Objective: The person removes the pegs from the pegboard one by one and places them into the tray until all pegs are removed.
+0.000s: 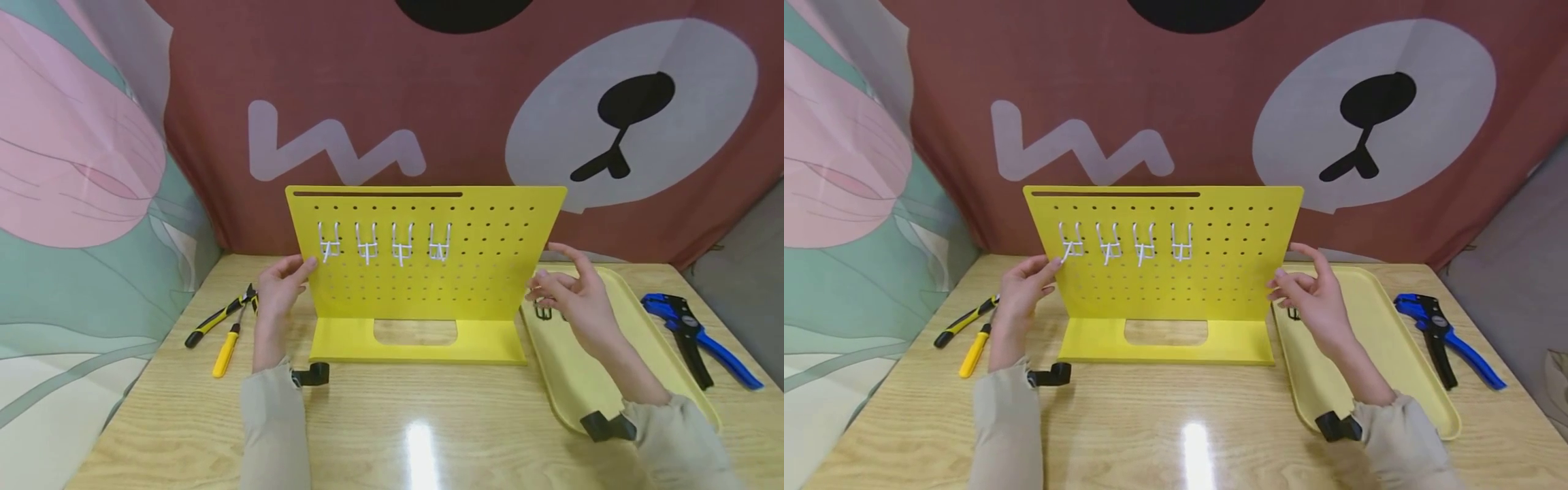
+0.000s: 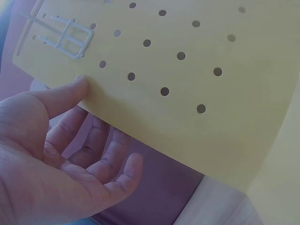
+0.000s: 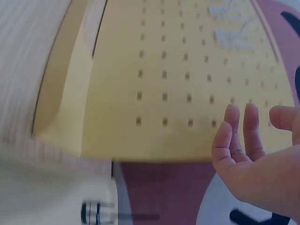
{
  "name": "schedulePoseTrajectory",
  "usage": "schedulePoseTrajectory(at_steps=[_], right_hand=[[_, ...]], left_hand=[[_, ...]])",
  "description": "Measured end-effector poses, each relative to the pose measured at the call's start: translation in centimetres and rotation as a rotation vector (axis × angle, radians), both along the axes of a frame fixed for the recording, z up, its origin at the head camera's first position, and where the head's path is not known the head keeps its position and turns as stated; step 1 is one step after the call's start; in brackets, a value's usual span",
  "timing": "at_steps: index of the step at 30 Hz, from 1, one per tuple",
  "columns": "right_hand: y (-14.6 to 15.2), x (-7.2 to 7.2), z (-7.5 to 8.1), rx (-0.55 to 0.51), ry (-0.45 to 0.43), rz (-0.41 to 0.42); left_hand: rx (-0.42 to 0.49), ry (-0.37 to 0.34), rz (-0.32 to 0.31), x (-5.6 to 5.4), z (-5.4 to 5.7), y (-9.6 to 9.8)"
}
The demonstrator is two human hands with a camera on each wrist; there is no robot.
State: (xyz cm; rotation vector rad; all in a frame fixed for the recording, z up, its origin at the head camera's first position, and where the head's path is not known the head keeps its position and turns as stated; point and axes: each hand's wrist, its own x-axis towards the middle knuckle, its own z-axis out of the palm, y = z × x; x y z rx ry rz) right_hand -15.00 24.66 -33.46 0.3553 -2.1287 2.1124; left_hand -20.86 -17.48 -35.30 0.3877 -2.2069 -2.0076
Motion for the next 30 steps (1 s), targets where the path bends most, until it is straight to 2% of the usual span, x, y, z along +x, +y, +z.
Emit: schedulePoseTrajectory(at_steps=[5, 11, 23, 30], right_hand=[[-2.7, 0.7, -0.7, 0.011, 0.019, 0.044], [-5.4, 0.8, -1.4, 0.026, 0.012, 0.039], [-9.2, -0.2, 0.1, 0.023, 0.063, 0.071], [-10.6, -0.9, 0.7, -0.02, 0.074, 0.1]], left_hand=[[0.01, 0.002, 0.002, 0.0, 0.0, 0.0], [-0.003, 0.003, -0.004, -0.1, -0.2, 0.0], [0.018, -0.004, -0.003, 0.0, 0.0, 0.0], [-0.001, 0.008, -0.006, 0.0, 0.0, 0.0]])
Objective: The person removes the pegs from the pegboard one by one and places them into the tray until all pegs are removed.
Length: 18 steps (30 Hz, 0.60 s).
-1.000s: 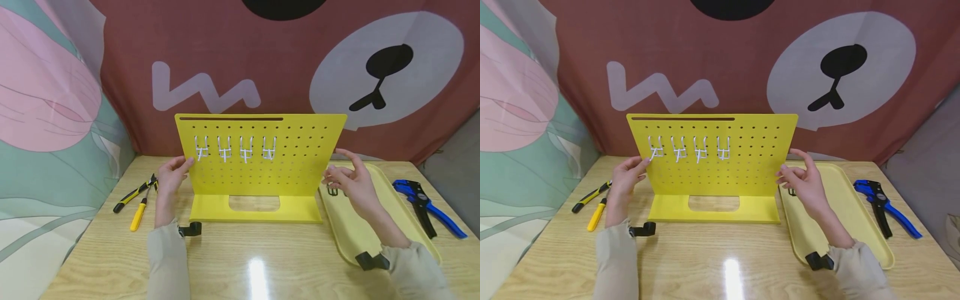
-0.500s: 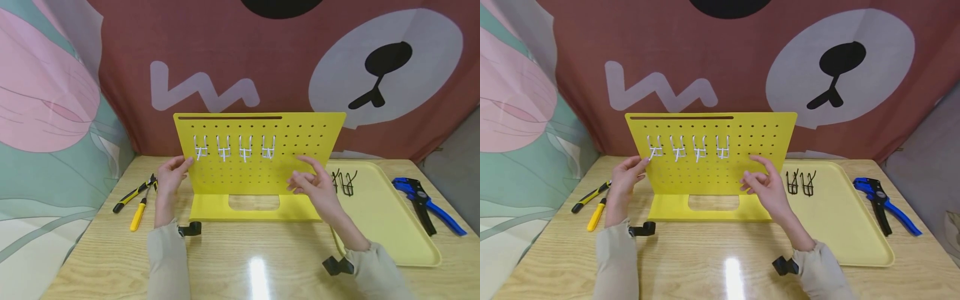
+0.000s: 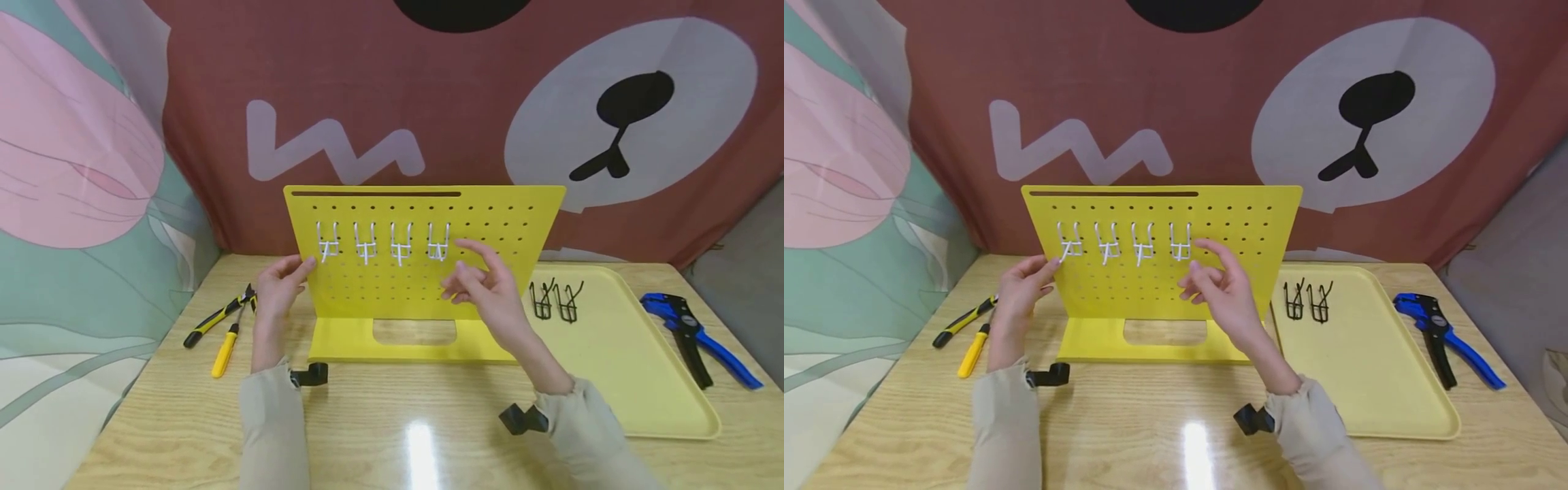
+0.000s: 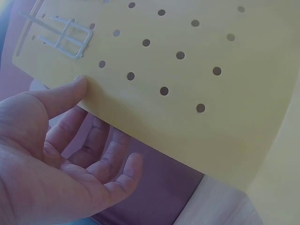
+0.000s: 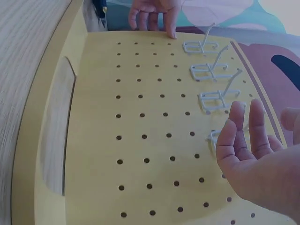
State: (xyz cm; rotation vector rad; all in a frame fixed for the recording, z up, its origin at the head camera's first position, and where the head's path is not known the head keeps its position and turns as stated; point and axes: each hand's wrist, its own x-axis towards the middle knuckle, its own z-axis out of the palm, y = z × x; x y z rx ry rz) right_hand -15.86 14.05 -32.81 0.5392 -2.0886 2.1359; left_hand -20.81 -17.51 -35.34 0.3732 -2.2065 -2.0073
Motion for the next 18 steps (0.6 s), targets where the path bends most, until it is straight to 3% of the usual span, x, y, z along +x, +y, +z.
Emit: schedulePoseTrajectory(at_steps=[11, 18], right_hand=[[-1.5, -0.5, 0.8, 0.02, -0.032, 0.014], [-1.7, -1.0, 0.4, 0.05, -0.046, -0.054]], left_hand=[[-0.012, -0.011, -0.009, 0.0, -0.1, -0.1], [-0.015, -0.01, -0.005, -0.1, -0.2, 0.0]])
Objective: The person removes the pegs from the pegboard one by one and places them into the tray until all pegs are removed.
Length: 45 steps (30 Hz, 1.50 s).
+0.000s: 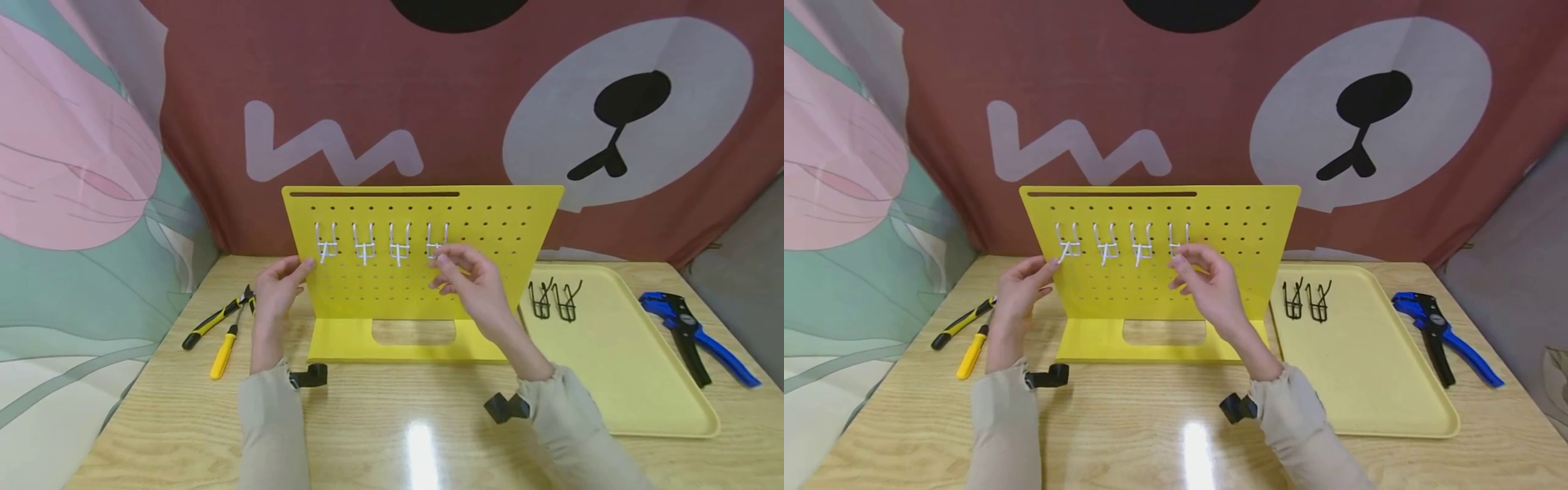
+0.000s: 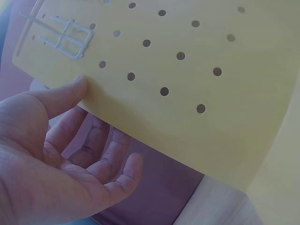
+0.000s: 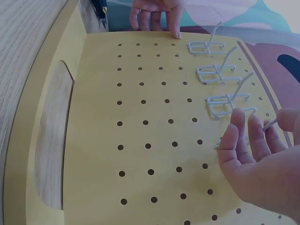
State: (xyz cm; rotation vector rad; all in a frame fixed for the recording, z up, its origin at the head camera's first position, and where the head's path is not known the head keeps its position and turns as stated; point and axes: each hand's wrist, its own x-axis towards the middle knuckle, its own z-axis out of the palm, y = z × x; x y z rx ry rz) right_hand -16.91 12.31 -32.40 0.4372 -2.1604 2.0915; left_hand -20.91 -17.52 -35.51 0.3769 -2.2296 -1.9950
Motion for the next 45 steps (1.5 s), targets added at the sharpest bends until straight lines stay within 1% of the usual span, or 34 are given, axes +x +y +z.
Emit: schedulePoseTrajectory(at_steps=[3, 7, 13, 18, 25, 33, 38, 45], right_hand=[[-0.1, -0.2, -0.1, 0.005, -0.023, -0.02], [-0.2, -0.3, 0.0, 0.012, -0.03, -0.041], [-0.6, -0.5, -0.2, 0.031, 0.004, -0.076], [-0.5, -0.6, -0.2, 0.014, 0.03, -0.082], [-0.3, -0.4, -0.3, -0.007, 0.007, -0.066], [-0.1, -0.3, -0.4, 0.004, 0.022, -0.043], [-0.2, 0.1, 0.0, -0.01, 0.034, -0.016], [-0.4, 0.6, 0.6, -0.067, 0.045, 0.03]], left_hand=[[0.005, 0.004, 0.0, 0.0, 0.0, 0.0], [0.015, 0.008, -0.001, 0.0, 0.0, -0.1], [0.015, 0.011, 0.001, 0.0, -0.1, -0.1], [0.02, 0.019, -0.006, 0.0, -0.1, 0.0], [0.022, 0.006, -0.002, 0.0, -0.1, 0.0], [0.015, 0.007, -0.002, 0.1, -0.1, -0.1], [0.02, 0.004, -0.002, 0.0, -0.1, -0.1], [0.019, 0.008, -0.003, 0.0, -0.1, -0.1]])
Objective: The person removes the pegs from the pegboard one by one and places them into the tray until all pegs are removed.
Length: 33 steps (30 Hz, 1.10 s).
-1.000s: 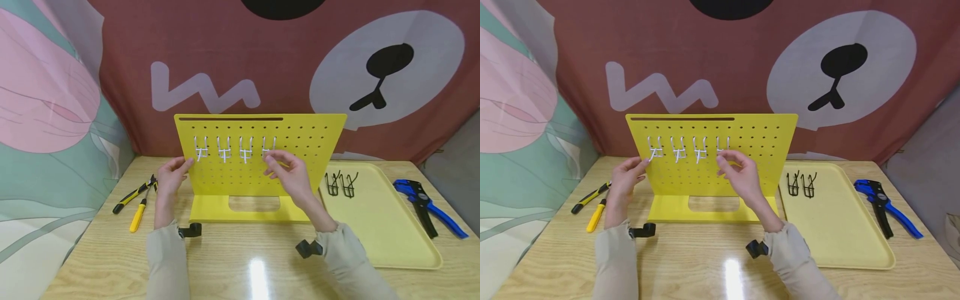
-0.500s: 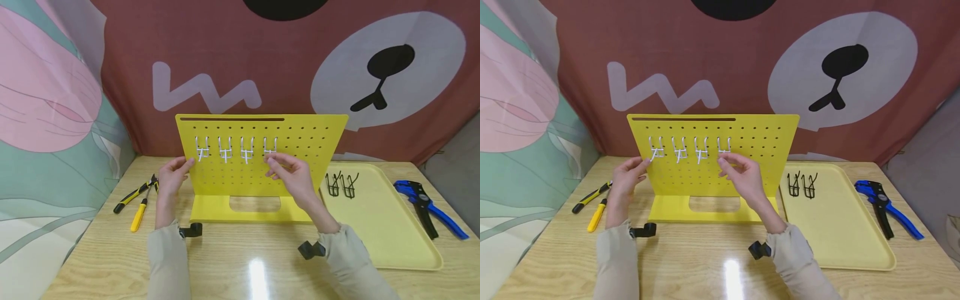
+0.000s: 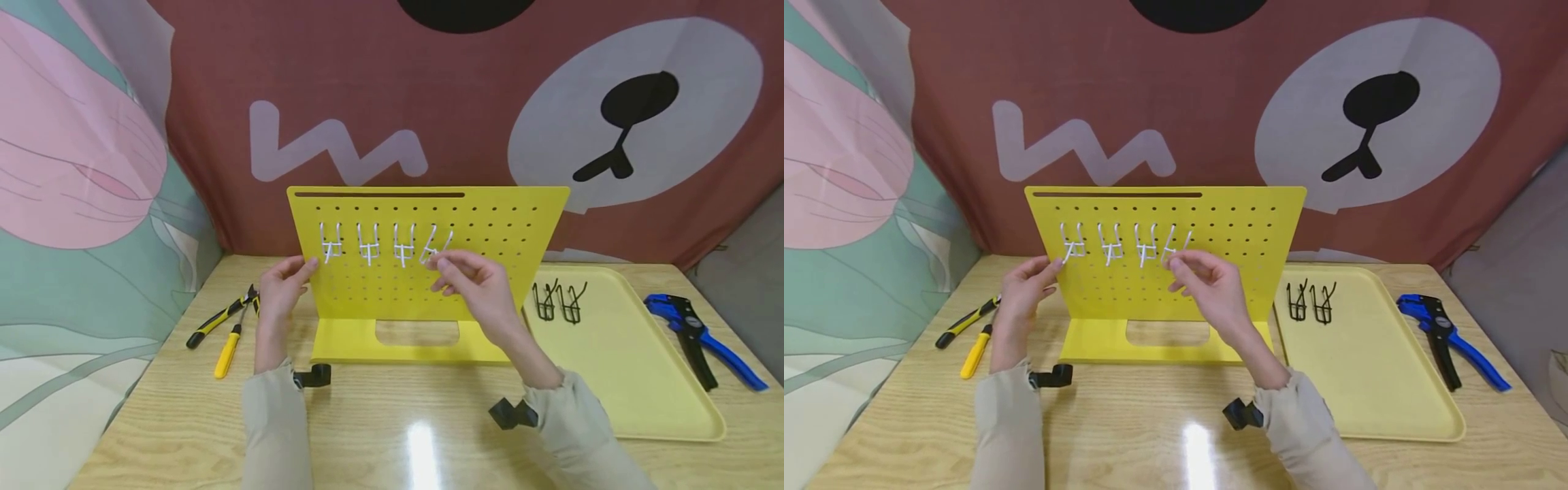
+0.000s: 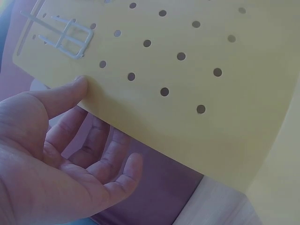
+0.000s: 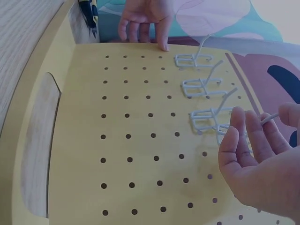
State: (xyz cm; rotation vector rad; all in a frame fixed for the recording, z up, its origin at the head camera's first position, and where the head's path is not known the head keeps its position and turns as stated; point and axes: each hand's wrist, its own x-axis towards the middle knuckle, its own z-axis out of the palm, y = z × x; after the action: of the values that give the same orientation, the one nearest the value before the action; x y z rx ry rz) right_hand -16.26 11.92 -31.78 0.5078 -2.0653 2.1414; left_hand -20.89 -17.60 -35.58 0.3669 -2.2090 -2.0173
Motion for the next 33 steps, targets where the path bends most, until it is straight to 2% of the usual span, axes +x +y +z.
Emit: schedulePoseTrajectory(at_steps=[10, 22, 33], right_hand=[[0.9, 0.6, 0.2, -0.049, -0.01, 0.019], [3.5, 0.8, -0.7, 0.012, -0.085, 0.015], [6.1, 1.0, -1.7, 0.05, -0.086, -0.023]], left_hand=[[0.001, -0.002, -0.004, 0.0, 0.1, 0.1], [-0.005, 0.004, -0.004, 0.1, 0.1, 0.1], [0.003, -0.002, -0.007, 0.2, 0.2, 0.1]])
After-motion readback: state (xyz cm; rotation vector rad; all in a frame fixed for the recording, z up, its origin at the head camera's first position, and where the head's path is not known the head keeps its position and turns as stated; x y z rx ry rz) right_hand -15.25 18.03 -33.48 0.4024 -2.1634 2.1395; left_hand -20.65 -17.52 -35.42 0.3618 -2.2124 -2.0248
